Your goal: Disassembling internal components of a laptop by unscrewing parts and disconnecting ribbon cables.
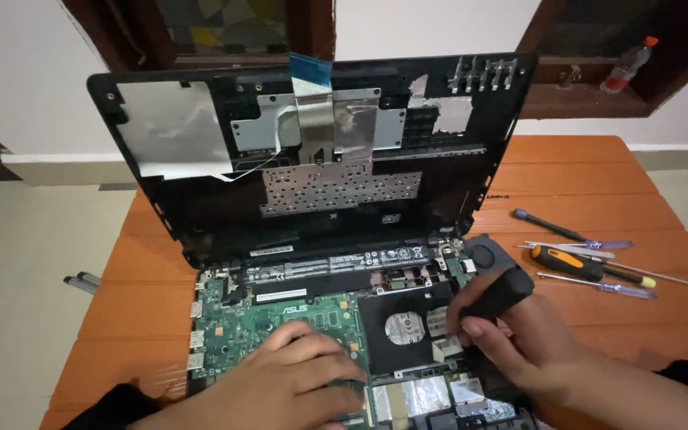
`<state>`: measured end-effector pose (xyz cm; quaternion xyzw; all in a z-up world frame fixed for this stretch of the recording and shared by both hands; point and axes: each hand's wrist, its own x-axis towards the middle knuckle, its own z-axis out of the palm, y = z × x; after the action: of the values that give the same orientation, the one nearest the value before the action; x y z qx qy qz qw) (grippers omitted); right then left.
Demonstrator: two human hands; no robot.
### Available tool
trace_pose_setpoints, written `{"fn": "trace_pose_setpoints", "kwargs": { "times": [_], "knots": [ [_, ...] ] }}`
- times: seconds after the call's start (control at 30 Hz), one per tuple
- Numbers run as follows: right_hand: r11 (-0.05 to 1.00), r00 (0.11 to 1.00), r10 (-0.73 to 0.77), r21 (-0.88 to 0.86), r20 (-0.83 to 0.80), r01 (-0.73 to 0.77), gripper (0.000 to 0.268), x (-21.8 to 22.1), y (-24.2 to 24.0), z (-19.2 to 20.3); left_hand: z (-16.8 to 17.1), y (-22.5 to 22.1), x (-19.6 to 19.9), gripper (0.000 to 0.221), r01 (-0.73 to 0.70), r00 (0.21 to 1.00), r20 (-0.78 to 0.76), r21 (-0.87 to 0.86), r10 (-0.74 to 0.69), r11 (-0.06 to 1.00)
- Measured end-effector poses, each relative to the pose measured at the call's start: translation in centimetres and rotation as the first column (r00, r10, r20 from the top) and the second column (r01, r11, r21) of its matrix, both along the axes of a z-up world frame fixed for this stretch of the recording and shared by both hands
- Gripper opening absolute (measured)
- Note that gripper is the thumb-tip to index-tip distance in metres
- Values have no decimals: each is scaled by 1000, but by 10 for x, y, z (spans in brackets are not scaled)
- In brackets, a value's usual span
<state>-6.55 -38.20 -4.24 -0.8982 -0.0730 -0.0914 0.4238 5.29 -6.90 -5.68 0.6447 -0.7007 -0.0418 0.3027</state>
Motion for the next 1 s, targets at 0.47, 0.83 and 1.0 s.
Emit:
{"fn": "trace_pose_setpoints", "kwargs": {
  "times": [0.47,0.83,1.0],
  "knots": [
    [993,991,101,45,85,-105,43,9,15,18,37,-25,-10,17,66,908,414,8,-64,998],
    [963,995,4,269,98,-31,43,8,10,-5,-4,-90,-3,33,17,897,440,-147,50,989],
    [902,998,-26,431,51,2,45,12,11,-16,-6,-87,0,10,20,933,354,-218,60,976]
  ]
}}
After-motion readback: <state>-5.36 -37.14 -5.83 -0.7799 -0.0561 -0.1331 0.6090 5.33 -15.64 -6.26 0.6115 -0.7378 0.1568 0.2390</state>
